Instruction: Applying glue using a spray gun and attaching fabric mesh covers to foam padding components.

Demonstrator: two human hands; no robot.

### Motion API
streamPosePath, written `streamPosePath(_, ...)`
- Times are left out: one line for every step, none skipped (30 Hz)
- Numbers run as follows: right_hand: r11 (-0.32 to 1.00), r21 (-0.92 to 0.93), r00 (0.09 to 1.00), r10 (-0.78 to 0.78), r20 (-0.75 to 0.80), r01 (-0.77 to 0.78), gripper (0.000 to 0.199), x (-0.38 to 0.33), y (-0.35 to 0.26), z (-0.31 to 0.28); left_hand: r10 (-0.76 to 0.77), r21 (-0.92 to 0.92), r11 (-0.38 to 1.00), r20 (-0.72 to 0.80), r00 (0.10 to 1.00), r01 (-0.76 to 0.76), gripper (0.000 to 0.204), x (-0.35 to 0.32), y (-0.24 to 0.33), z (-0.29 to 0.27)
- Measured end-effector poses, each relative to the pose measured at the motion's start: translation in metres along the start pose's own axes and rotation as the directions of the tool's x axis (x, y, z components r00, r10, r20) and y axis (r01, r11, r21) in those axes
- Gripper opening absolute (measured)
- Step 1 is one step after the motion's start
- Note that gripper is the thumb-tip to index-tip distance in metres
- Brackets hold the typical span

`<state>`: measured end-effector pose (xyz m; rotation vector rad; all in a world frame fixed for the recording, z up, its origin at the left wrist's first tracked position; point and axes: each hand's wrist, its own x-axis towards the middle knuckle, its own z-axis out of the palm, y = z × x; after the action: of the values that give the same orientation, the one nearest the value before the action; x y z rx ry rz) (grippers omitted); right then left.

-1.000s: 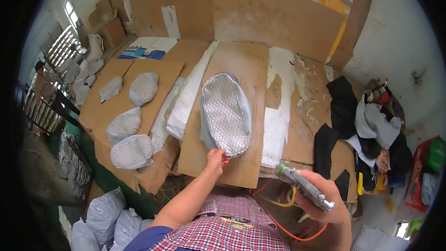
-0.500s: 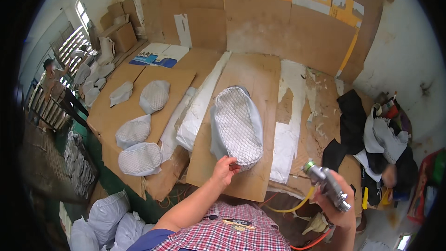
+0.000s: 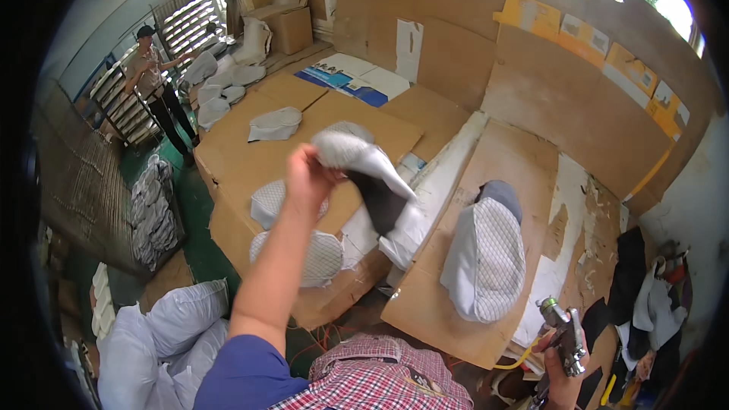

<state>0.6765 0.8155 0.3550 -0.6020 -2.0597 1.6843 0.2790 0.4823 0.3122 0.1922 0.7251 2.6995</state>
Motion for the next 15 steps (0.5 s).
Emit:
streamPosePath(1.0,-0.008,1.0,0.012,0.023,-0.012,0.036,0.0,0.001,0.008,0.062,0.102,0.994,-0.175,0.983,-0.044,0.032,0.018,0.025,0.006)
streamPosePath(1.0,0.016,0.999,0.006,0.053,-0.007,0.04,-0.001,-0.007,0.022,0.208,0.05,0.978,-0.244,0.947,-0.202,0.031,0.043,0.067,-0.022)
streamPosePath(1.0,0.026,0.997,0.002,0.075,-0.004,0.04,0.002,-0.014,0.034,0.344,0.01,0.933,-0.319,0.883,-0.36,0.03,0.063,0.108,-0.058)
streamPosePath(1.0,0.019,0.996,-0.003,0.093,0.001,0.043,0.002,-0.019,0.042,0.4,0.059,0.911,-0.363,0.841,-0.408,0.035,0.076,0.133,-0.076)
streamPosePath(1.0,0.011,0.995,-0.004,0.101,0.003,0.047,0.0,-0.024,0.045,0.446,0.106,0.89,-0.401,0.8,-0.443,0.042,0.085,0.146,-0.088)
streamPosePath(0.998,-0.045,0.993,0.042,0.107,-0.037,0.049,-0.003,-0.025,0.037,0.452,0.261,0.892,-0.533,0.715,-0.369,0.052,0.093,0.133,-0.084)
streamPosePath(0.996,-0.059,0.997,0.062,0.048,-0.06,0.049,-0.005,-0.025,0.037,0.479,0.412,0.873,-0.63,0.612,-0.259,0.062,0.092,0.115,-0.078)
streamPosePath(0.998,-0.033,0.996,0.061,0.067,-0.059,0.051,-0.002,-0.026,0.038,0.428,0.403,0.893,-0.626,0.651,-0.2,0.07,0.084,0.119,-0.106)
streamPosePath(0.998,-0.006,0.994,0.06,0.092,-0.059,0.053,0.002,-0.026,0.039,0.379,0.396,0.907,-0.624,0.683,-0.141,0.079,0.072,0.126,-0.138)
streamPosePath(0.999,-0.023,0.993,0.047,0.105,-0.045,0.055,0.006,-0.023,0.037,0.328,0.34,0.932,-0.653,0.683,-0.124,0.083,0.064,0.109,-0.152)
streamPosePath(0.999,-0.038,0.992,0.039,0.121,-0.035,0.056,0.009,-0.019,0.033,0.327,0.362,0.929,-0.703,0.632,-0.078,0.082,0.052,0.084,-0.156)
streamPosePath(0.998,-0.057,0.995,0.014,0.101,-0.009,0.054,-0.003,-0.027,0.026,0.294,0.368,0.929,-0.683,0.669,-0.033,0.08,0.036,0.058,-0.155)
streamPosePath(0.996,-0.078,0.992,-0.021,0.128,0.031,0.054,-0.004,-0.026,0.017,0.26,0.322,0.947,-0.732,0.63,-0.018,0.068,0.024,0.039,-0.173)
streamPosePath(0.999,-0.052,0.992,0.003,0.126,0.004,0.054,-0.007,-0.025,0.012,0.226,0.303,0.953,-0.738,0.636,0.014,0.058,0.009,0.007,-0.183)
streamPosePath(1.0,-0.02,0.991,0.026,0.131,-0.024,0.055,-0.01,-0.023,0.006,0.198,0.29,0.956,-0.746,0.636,0.043,0.047,-0.011,-0.024,-0.191)
